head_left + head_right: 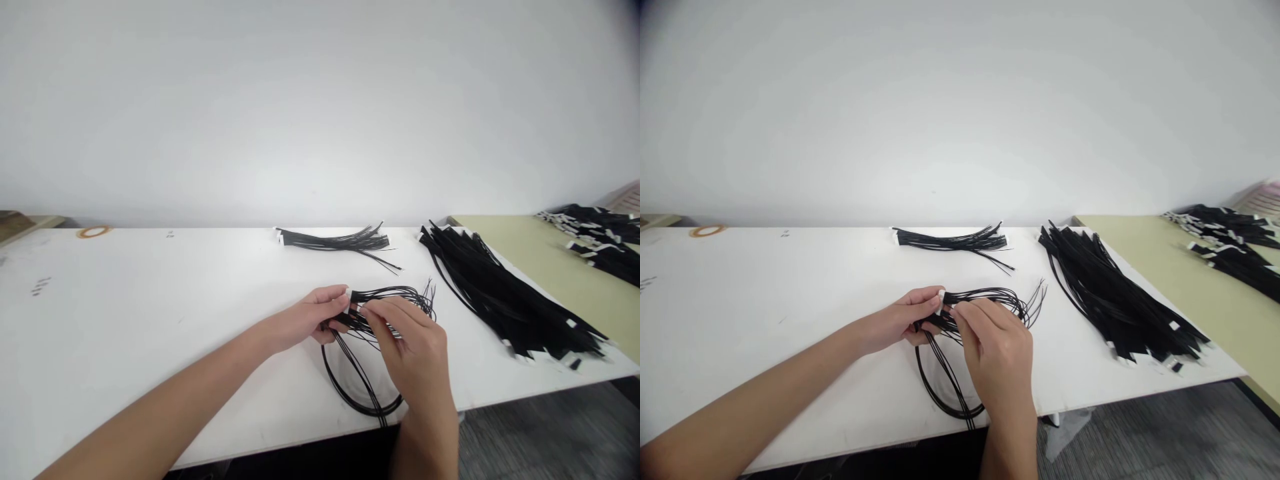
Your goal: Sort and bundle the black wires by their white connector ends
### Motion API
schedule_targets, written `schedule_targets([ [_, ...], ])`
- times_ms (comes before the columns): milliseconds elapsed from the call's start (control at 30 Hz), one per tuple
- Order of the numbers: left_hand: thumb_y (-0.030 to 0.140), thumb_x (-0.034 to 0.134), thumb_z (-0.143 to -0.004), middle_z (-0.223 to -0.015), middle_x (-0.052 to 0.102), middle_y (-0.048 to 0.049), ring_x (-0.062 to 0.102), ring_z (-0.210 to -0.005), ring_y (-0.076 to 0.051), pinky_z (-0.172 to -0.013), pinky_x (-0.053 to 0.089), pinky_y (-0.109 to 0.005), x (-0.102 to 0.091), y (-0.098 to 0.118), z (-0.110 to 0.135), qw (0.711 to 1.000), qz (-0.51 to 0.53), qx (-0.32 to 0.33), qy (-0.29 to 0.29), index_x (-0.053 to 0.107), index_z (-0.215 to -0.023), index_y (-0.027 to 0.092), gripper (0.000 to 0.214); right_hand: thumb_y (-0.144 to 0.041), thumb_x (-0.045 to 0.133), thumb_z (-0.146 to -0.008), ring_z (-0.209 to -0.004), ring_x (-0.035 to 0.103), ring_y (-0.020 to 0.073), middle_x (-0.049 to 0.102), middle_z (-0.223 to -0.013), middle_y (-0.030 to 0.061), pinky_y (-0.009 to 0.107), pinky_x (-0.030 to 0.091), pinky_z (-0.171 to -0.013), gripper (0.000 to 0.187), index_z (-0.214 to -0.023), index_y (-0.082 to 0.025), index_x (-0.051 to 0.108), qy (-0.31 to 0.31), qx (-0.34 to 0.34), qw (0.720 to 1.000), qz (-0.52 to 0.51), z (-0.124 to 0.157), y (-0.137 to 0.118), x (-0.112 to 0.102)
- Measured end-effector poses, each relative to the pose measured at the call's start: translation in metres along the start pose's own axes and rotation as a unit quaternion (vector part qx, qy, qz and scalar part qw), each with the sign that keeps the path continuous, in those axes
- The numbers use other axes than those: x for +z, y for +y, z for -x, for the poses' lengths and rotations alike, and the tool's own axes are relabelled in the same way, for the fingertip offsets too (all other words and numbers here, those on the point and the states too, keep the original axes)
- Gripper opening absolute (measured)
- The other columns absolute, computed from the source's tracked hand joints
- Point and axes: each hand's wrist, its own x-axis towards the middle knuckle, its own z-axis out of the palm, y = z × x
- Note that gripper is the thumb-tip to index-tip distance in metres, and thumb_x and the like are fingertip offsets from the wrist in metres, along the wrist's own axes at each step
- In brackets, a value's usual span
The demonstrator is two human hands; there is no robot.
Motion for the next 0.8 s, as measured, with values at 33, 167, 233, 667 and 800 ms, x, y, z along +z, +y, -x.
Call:
schedule_targets([
  [33,0.043,0.059,-0.08,-0.077,0.037,0.002,0.031,-0.057,-0.003,-0.043,0.013,-0.015,0.0,0.0,0.0,1.0,0.004,0.0,0.001,0.043,-0.079,0.016,0.032,-0.016,0.053,-0.086,-0.072,0.06,0.014,0.065,-0.076,0.0039,0.027,0.048,-0.068,0.012,-0.084,-0.019,0.065,-0.002,0.0,1.0,-0.001,0.0,0.0,0.0],
  [167,0.041,0.061,-0.08,-0.074,0.036,0.0022,0.032,-0.056,-0.003,-0.042,0.013,-0.014,0.0,0.0,0.0,1.0,0.016,-0.002,0.0,0.043,-0.077,0.016,0.031,-0.016,0.054,-0.086,-0.07,0.061,0.0139,0.066,-0.077,0.0038,0.028,0.05,-0.067,0.012,-0.083,-0.019,0.065,0.01,-0.006,1.0,-0.012,-0.002,0.0,0.002],
  [233,0.039,0.061,-0.08,-0.072,0.036,0.0021,0.032,-0.055,-0.003,-0.041,0.013,-0.014,-0.001,0.002,0.0,1.0,0.02,0.004,-0.003,0.044,-0.075,0.015,0.03,-0.013,0.057,-0.083,-0.072,0.062,0.0151,0.067,-0.078,0.0033,0.029,0.051,-0.068,0.011,-0.084,-0.02,0.065,0.045,-0.021,0.998,-0.025,-0.002,-0.002,0.003],
  [667,0.048,0.046,-0.087,-0.059,0.041,0.0092,0.013,-0.034,0.002,-0.047,0.029,-0.02,-0.013,0.015,0.004,0.987,0.133,0.085,0.024,0.048,-0.087,0.021,0.027,-0.03,0.06,-0.081,-0.081,0.064,0.0196,0.068,-0.086,0.007,0.032,0.054,-0.069,0.015,-0.087,-0.018,0.066,0.063,0.224,0.963,-0.133,0.004,0.01,-0.002],
  [800,0.049,0.049,-0.085,-0.061,0.043,0.0085,0.013,-0.033,0.003,-0.045,0.026,-0.019,-0.011,0.013,0.004,0.989,0.124,0.076,-0.001,0.047,-0.085,0.02,0.029,-0.028,0.058,-0.082,-0.081,0.064,0.0187,0.068,-0.087,0.0061,0.028,0.054,-0.067,0.013,-0.087,-0.02,0.067,-0.033,0.151,0.978,-0.144,0.001,-0.005,0.008],
])
